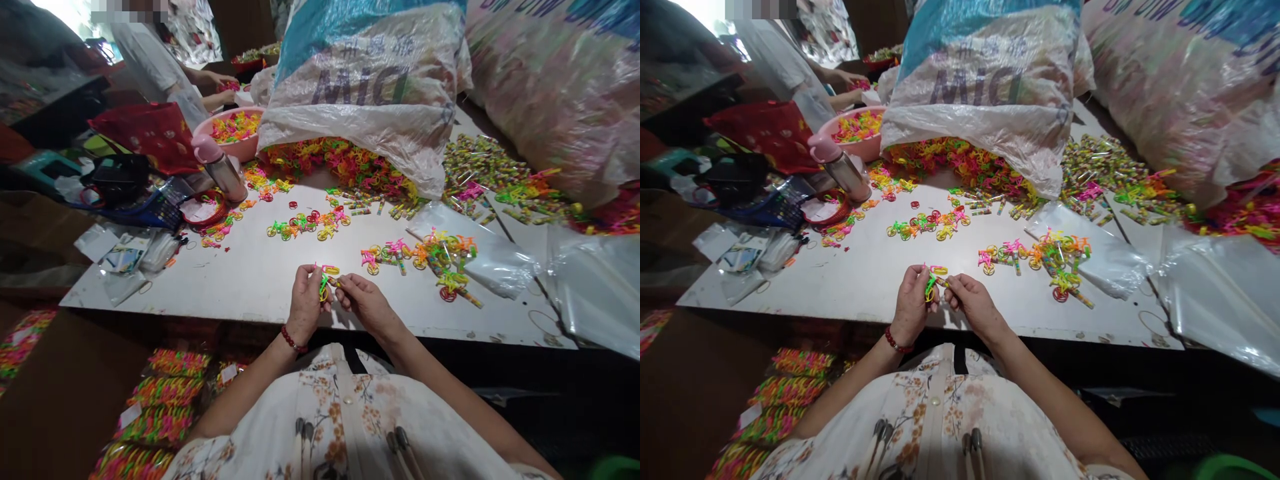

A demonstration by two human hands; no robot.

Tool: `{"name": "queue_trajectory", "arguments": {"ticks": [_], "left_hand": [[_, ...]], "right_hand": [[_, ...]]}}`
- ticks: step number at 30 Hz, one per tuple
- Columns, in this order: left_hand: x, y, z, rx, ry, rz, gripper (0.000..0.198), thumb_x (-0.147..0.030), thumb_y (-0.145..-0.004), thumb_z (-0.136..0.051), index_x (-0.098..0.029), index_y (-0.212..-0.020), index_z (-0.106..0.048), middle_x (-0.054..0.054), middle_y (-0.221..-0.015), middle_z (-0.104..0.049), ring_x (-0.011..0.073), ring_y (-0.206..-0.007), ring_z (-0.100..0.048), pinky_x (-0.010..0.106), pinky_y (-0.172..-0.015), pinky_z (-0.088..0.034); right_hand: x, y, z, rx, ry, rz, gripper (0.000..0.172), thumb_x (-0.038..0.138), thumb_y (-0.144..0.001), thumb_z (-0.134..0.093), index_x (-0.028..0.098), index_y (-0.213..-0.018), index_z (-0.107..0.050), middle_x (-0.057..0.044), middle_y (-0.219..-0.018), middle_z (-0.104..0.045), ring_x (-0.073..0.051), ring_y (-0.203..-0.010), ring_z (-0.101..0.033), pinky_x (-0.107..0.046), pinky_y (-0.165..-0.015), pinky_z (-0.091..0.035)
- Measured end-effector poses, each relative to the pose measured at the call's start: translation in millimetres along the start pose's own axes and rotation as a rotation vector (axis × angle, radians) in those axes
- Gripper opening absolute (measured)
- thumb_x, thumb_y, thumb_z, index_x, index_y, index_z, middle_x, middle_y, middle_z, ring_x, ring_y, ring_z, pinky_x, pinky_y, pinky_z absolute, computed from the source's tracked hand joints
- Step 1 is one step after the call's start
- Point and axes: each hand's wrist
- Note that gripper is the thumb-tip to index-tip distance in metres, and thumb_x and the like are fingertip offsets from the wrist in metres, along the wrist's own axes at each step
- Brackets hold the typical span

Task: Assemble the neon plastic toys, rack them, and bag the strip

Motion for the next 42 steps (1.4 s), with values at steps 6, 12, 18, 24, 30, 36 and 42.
{"name": "queue_trajectory", "arguments": {"ticks": [6,12,18,24,30,36,42], "left_hand": [[3,-1,0.6,-0.002,-0.053,-0.022,0.037,-0.056,-0.086,-0.054,-0.024,-0.098,-0.041,-0.009,-0.05,-0.052,0.0081,-0.036,-0.043,0.016,-0.036,-0.034],[3,0,-0.4,-0.047,-0.151,-0.083,0.034,-0.053,-0.088,-0.054,-0.024,-0.099,-0.041,-0.009,-0.052,-0.052,0.0087,-0.039,-0.046,0.016,-0.037,-0.036],[3,-1,0.7,-0.044,-0.186,-0.06,0.03,-0.051,-0.09,-0.051,-0.023,-0.096,-0.041,-0.009,-0.049,-0.052,0.0078,-0.035,-0.042,0.016,-0.036,-0.033],[4,0,3.7,-0.05,-0.205,-0.089,0.028,-0.049,-0.09,-0.05,-0.023,-0.093,-0.042,-0.01,-0.046,-0.048,0.0075,-0.033,-0.039,0.016,-0.035,-0.03],[14,-2,4.9,-0.077,-0.25,-0.117,0.03,-0.051,-0.089,-0.051,-0.023,-0.09,-0.043,-0.01,-0.046,-0.046,0.0077,-0.035,-0.039,0.017,-0.037,-0.033],[20,-20,-0.9,0.107,-0.295,-0.037,0.037,-0.059,-0.09,-0.043,-0.022,-0.092,-0.047,-0.006,-0.056,-0.051,0.0096,-0.04,-0.044,0.02,-0.039,-0.035],[-8,-92,20.1,-0.104,-0.782,-0.411,0.018,-0.036,-0.09,-0.048,-0.02,-0.089,-0.055,0.006,-0.086,-0.062,0.0183,-0.078,-0.058,0.033,-0.074,-0.048]], "right_hand": [[-6,-2,3,-0.015,0.054,0.069,0.038,0.056,-0.076,-0.07,0.019,-0.077,-0.061,0.003,-0.067,-0.06,-0.007,-0.052,-0.046,-0.022,-0.052,-0.037],[-7,0,2,-0.053,0.144,0.134,0.034,0.054,-0.08,-0.067,0.019,-0.081,-0.066,0.001,-0.069,-0.061,-0.009,-0.055,-0.049,-0.023,-0.054,-0.04],[-7,-1,6,-0.057,0.27,0.229,0.036,0.051,-0.079,-0.068,0.021,-0.098,-0.074,0.001,-0.068,-0.063,-0.011,-0.058,-0.05,-0.026,-0.058,-0.043],[-2,2,8,0.005,0.436,0.275,0.035,0.049,-0.083,-0.065,0.02,-0.099,-0.076,-0.002,-0.079,-0.07,-0.013,-0.066,-0.056,-0.027,-0.066,-0.047],[0,14,1,0.112,0.755,0.448,0.032,0.038,-0.096,-0.048,0.018,-0.091,-0.072,-0.003,-0.077,-0.067,-0.015,-0.072,-0.059,-0.027,-0.07,-0.046],[15,17,28,0.003,0.9,0.448,0.028,0.036,-0.097,-0.047,0.02,-0.096,-0.069,-0.004,-0.083,-0.071,-0.016,-0.072,-0.064,-0.027,-0.068,-0.049],[39,18,99,-0.45,1.308,0.735,0.026,0.037,-0.09,-0.058,0.017,-0.101,-0.07,-0.014,-0.11,-0.066,-0.029,-0.104,-0.059,-0.046,-0.093,-0.047]]}}
Point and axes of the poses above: each hand's wrist, its own y-axis away from the middle knuckle, its own z-axis out of the back of the hand, x = y × z
